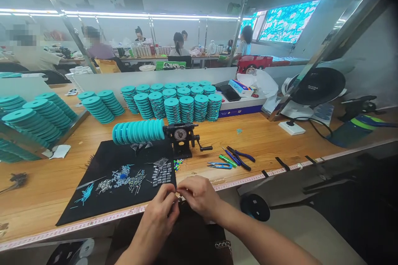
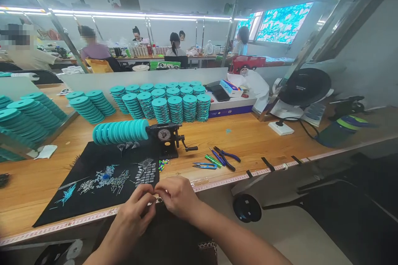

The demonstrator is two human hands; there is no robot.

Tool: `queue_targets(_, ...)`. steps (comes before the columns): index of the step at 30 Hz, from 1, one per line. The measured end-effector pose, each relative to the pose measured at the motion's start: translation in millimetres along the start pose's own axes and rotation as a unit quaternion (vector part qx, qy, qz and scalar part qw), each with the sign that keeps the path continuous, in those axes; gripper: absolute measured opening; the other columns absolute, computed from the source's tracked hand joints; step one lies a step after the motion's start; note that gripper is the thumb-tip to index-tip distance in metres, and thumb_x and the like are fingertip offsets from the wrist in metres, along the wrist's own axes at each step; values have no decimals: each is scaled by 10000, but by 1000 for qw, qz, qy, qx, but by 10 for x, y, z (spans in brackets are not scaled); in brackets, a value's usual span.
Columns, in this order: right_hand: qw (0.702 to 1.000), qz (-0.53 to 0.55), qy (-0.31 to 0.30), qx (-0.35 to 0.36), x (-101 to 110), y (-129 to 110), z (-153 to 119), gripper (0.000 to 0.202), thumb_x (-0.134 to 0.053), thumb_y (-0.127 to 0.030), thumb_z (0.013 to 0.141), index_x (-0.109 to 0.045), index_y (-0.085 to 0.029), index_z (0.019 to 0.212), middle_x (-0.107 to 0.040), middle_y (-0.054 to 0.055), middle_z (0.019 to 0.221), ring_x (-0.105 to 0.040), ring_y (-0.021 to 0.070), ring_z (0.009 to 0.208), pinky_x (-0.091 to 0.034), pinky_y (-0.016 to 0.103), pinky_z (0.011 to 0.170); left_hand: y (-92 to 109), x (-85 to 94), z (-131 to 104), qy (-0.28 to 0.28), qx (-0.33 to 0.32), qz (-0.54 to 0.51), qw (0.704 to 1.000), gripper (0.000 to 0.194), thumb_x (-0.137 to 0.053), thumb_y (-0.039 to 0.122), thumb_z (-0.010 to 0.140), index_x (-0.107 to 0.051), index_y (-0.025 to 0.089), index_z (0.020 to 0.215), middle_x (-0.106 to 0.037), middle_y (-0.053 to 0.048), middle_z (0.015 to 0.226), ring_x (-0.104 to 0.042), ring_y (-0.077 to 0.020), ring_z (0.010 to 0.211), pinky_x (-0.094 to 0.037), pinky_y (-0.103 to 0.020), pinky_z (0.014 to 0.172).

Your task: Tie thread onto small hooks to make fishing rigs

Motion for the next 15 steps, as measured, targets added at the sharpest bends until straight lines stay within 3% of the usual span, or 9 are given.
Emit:
queue_targets(4, 997, 49, -42, -49, -61, 188, 186, 119, -596, -190, 905, -697, -194, 842, -681, -29, 653, -629, 125, 585, -407, 195, 543, 153, -145, -46, -16, -130, 102, 986, 283, -362, 21, 884, -584, 194, 911, -659, -74, 927, -676, -222, 921, -563, -328, 814)
queue_targets(6, 994, 66, -58, -63, -61, 217, 258, 117, -641, -192, 869, -699, -196, 767, -644, -58, 558, -609, 111, 509, -393, 176, 486, 163, -189, -56, -27, -137, 109, 984, 300, -349, 24, 887, -594, 194, 919, -678, -83, 932, -676, -231, 893, -559, -353, 794)
queue_targets(8, 994, 65, -37, -78, 23, 189, 275, 101, -647, -189, 862, -699, -198, 775, -673, -43, 623, -623, 120, 565, -417, 185, 535, 64, -180, -24, -40, -65, 54, 996, 251, -375, 59, 887, -578, 202, 849, -659, -63, 864, -655, -206, 776, -536, -323, 717)
queue_targets(10, 994, 50, 18, -98, 169, 114, 200, 86, -600, -180, 892, -685, -192, 901, -715, 13, 842, -630, 140, 696, -437, 220, 644, -122, -173, -6, -59, 61, -54, 995, 179, -432, 128, 883, -535, 209, 762, -588, -12, 738, -569, -158, 622, -466, -261, 591)
queue_targets(12, 987, 36, 89, -125, 310, 36, 17, 106, -549, -191, 925, -649, -183, 956, -695, 47, 932, -608, 152, 742, -425, 252, 696, -284, -198, -28, -75, 172, -196, 963, 180, -493, 224, 880, -492, 207, 700, -525, 20, 674, -484, -133, 578, -395, -232, 545)
queue_targets(15, 972, 70, 128, -182, 264, 26, -336, 209, -540, -267, 937, -622, -188, 762, -626, -3, 680, -582, 140, 612, -400, 252, 606, -406, -269, -73, -93, 266, -372, 885, 298, -589, 404, 846, -484, 188, 669, -534, 17, 685, -437, -122, 608, -356, -225, 566)
Point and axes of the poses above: each hand's wrist, its own z-axis towards the middle knuckle, its own x-axis out of the back of the hand, y = z × x, the point moved 9 cm from there along z, towards the middle knuckle
